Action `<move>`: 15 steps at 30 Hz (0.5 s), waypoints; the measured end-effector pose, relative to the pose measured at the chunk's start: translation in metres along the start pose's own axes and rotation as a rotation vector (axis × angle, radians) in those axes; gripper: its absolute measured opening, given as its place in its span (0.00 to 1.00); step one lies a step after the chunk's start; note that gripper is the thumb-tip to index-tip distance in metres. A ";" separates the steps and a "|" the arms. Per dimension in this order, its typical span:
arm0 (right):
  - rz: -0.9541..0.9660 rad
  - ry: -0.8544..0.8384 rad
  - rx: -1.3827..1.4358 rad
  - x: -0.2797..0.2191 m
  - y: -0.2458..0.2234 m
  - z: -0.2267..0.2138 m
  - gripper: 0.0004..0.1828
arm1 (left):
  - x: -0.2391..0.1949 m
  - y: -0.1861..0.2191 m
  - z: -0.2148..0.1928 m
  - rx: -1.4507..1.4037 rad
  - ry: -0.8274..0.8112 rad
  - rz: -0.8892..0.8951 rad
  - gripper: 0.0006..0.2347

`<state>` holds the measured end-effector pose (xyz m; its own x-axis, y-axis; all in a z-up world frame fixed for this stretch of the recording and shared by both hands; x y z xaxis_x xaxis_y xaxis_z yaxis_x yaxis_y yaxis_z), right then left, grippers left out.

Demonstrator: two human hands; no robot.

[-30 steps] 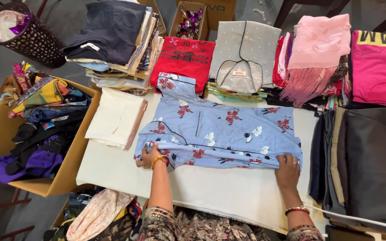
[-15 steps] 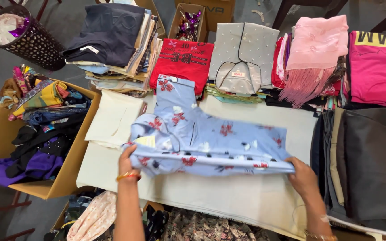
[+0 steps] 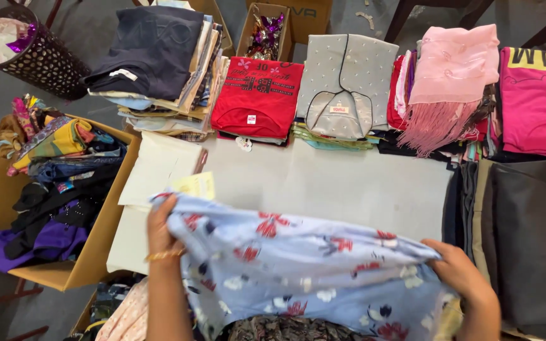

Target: The person folds a red t-shirt, then a light blue floral shirt, and finally a dark blue t-shirt on a white table. Each shirt is smoothed, folded in half, and then folded again into a compact rectangle before being placed on a stack.

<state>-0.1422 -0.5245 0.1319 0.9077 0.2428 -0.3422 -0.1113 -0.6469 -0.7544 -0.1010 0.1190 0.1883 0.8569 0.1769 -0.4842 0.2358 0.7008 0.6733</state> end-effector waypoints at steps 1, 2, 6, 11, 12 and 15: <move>0.003 0.003 0.002 0.023 0.039 0.008 0.12 | 0.035 -0.013 -0.004 0.003 -0.002 -0.003 0.11; -0.081 0.045 -0.094 0.048 0.069 0.011 0.17 | 0.069 -0.026 -0.016 0.014 0.081 -0.008 0.10; -0.075 0.204 -0.410 0.141 0.130 0.007 0.20 | 0.236 -0.096 -0.054 0.118 0.208 -0.090 0.12; 0.076 0.450 -0.525 0.166 0.072 -0.002 0.30 | 0.307 -0.129 -0.062 0.493 0.444 0.012 0.19; 0.059 0.504 -0.536 0.169 0.068 -0.003 0.35 | 0.300 -0.125 -0.053 0.616 0.535 0.045 0.22; -0.016 0.698 -0.526 0.157 0.062 -0.006 0.33 | 0.305 -0.137 -0.058 0.867 0.522 0.242 0.29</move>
Point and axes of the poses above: each hand's wrist, its own x-axis towards the middle knuckle, its own z-axis out of the palm, y = z × x, the point moved 9 cm from there along x, towards the middle knuckle, and after that the axes turned 14 degrees about -z, right-handed, at the moved point
